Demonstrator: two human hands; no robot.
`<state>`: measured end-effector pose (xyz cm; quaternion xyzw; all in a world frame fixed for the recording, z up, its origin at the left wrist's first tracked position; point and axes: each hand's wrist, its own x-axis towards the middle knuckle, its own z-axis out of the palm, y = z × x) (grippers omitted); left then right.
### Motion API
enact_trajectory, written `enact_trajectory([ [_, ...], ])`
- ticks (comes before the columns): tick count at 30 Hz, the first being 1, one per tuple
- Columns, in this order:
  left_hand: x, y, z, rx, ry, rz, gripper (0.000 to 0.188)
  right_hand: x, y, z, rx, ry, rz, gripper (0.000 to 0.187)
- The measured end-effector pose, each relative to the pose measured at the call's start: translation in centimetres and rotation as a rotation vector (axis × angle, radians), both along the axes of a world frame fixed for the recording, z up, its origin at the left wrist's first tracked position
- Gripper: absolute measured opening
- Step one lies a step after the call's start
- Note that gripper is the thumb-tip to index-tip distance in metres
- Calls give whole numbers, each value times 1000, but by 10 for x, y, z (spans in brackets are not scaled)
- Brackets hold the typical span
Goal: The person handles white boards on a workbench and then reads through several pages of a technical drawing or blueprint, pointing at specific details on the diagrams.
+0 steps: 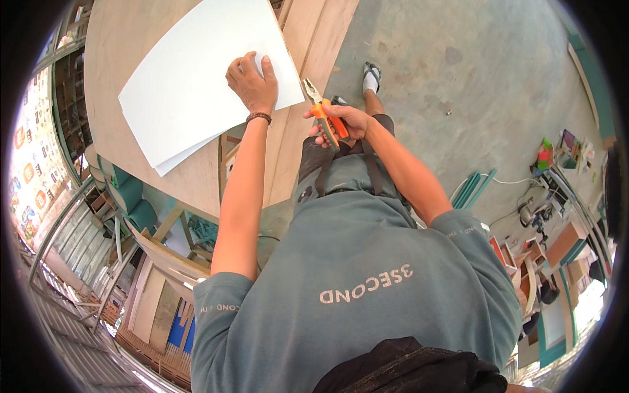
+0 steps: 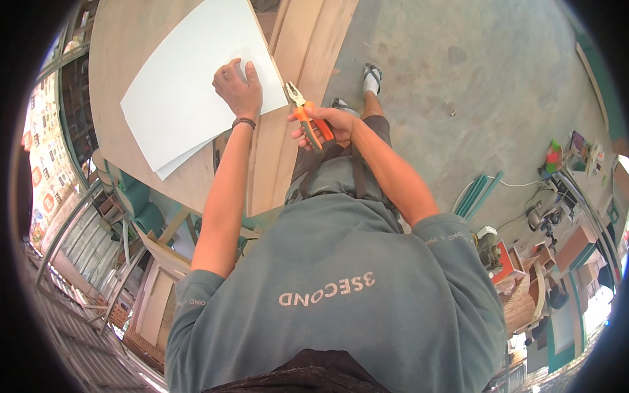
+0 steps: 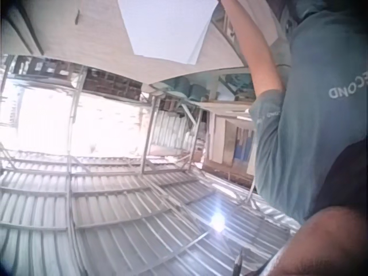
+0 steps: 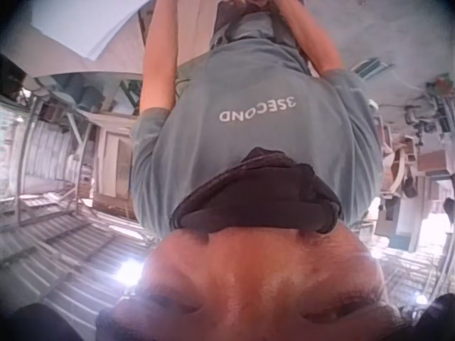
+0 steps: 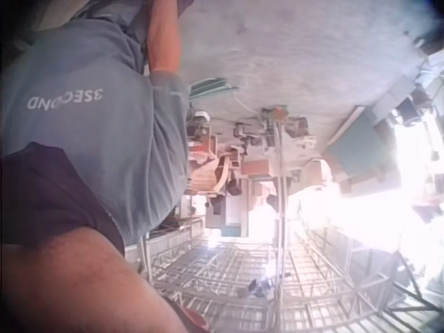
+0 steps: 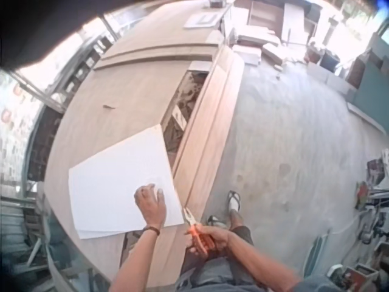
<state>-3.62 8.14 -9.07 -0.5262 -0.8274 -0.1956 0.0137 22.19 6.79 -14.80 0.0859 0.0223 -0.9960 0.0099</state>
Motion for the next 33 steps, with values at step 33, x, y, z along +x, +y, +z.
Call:
enact_trajectory([
  [33,3,4,-2,21,38,28,32,-31,-14,29,588,-571,-94,42],
])
